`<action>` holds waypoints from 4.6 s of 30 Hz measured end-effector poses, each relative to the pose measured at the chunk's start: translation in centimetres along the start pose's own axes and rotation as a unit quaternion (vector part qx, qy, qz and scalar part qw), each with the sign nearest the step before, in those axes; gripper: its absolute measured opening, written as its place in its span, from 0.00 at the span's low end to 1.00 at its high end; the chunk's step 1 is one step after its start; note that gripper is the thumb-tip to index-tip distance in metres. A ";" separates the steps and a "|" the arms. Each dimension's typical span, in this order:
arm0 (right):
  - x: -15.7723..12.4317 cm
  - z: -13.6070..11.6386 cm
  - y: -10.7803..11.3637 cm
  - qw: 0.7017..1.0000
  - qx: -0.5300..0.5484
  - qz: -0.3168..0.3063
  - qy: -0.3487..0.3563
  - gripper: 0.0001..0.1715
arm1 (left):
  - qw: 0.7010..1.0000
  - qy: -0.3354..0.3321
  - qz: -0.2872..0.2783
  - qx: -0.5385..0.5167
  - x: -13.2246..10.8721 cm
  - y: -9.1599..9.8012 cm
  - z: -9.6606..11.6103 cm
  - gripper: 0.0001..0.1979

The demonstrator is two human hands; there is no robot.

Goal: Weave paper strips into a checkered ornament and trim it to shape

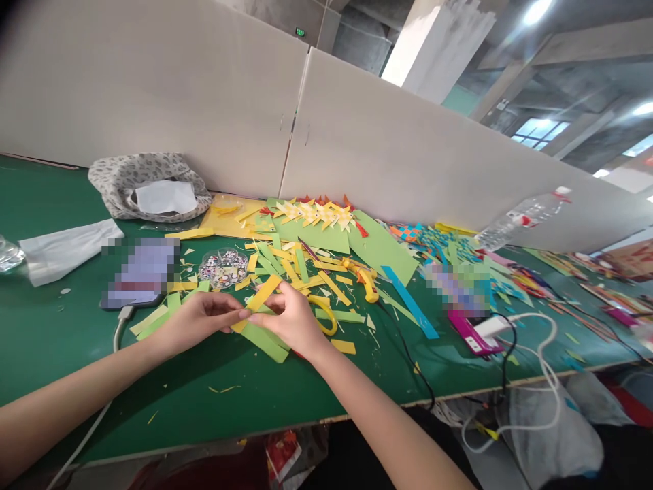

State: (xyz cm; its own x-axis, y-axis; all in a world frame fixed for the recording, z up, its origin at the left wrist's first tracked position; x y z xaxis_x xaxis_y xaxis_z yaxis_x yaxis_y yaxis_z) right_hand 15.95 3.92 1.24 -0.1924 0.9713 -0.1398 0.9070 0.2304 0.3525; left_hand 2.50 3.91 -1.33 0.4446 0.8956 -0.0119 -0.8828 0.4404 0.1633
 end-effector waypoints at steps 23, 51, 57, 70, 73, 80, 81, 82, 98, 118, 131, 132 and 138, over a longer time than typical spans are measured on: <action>0.4 -0.1 0.7 1.000 0.001 0.012 -0.003 0.33 | 1.000 -0.013 0.027 -0.007 0.3 0.5 -0.1 0.12; 0.3 1.3 -0.7 0.998 -0.055 -0.037 -0.017 0.42 | 0.997 -0.028 0.048 0.046 0.5 0.9 -0.1 0.13; 0.2 0.2 -0.4 0.997 -0.069 -0.021 0.012 0.31 | 0.990 -0.054 0.099 0.086 0.4 2.2 0.6 0.12; 4.2 -1.8 6.9 0.964 -0.220 0.139 0.053 0.09 | 0.994 -0.035 0.098 0.033 0.9 2.9 0.2 0.14; 7.7 -4.6 3.5 0.956 -0.249 0.087 0.129 0.08 | 0.998 -0.030 0.018 0.060 0.9 1.1 -0.3 0.13; 17.2 -9.4 -8.8 0.896 -0.387 -0.017 0.217 0.15 | 0.996 -0.041 -0.018 0.079 0.8 0.4 -0.5 0.11; 18.2 -9.5 -9.9 0.893 -0.396 -0.017 0.214 0.16 | 0.996 -0.039 -0.019 0.077 0.8 0.4 -0.6 0.11; 19.1 -9.5 -10.7 0.891 -0.403 -0.016 0.208 0.16 | 0.996 -0.038 -0.019 0.074 0.8 0.4 -0.8 0.11; 2.9 -4.4 6.1 0.974 -0.068 0.176 0.127 0.26 | 0.992 -0.059 0.095 -0.054 0.3 2.3 1.4 0.13; 0.6 -0.5 1.1 0.996 -0.076 0.036 0.038 0.22 | 0.989 -0.032 0.134 0.047 -0.2 3.6 1.4 0.12; 0.6 -0.1 1.6 0.982 -0.172 0.070 0.042 0.23 | 0.912 -0.001 0.083 0.401 -0.2 3.6 1.6 0.08; 0.5 -0.3 2.0 0.977 -0.185 0.091 0.057 0.23 | 0.900 -0.001 0.083 0.428 -0.2 3.6 1.6 0.08; 0.6 -0.5 3.9 0.963 -0.210 0.151 0.079 0.16 | 0.851 -0.018 0.092 0.516 -0.3 3.6 2.2 0.05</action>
State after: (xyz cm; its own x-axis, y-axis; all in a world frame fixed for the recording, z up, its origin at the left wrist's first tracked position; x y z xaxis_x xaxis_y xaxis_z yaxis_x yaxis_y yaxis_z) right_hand 19.19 5.41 3.05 -0.0289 0.9868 0.1592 0.7060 -0.0926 0.7022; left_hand -0.50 5.07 1.45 0.3340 0.9329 0.1347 -0.3430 -0.0128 0.9393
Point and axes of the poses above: each hand's wrist, its own x-axis towards the middle knuckle, its own y-axis out of the back of the hand, z = x × y, the point moved 8 cm from there along x, towards the middle knuckle, and after that the axes turned 4 degrees about -y, right-handed, at the moved point
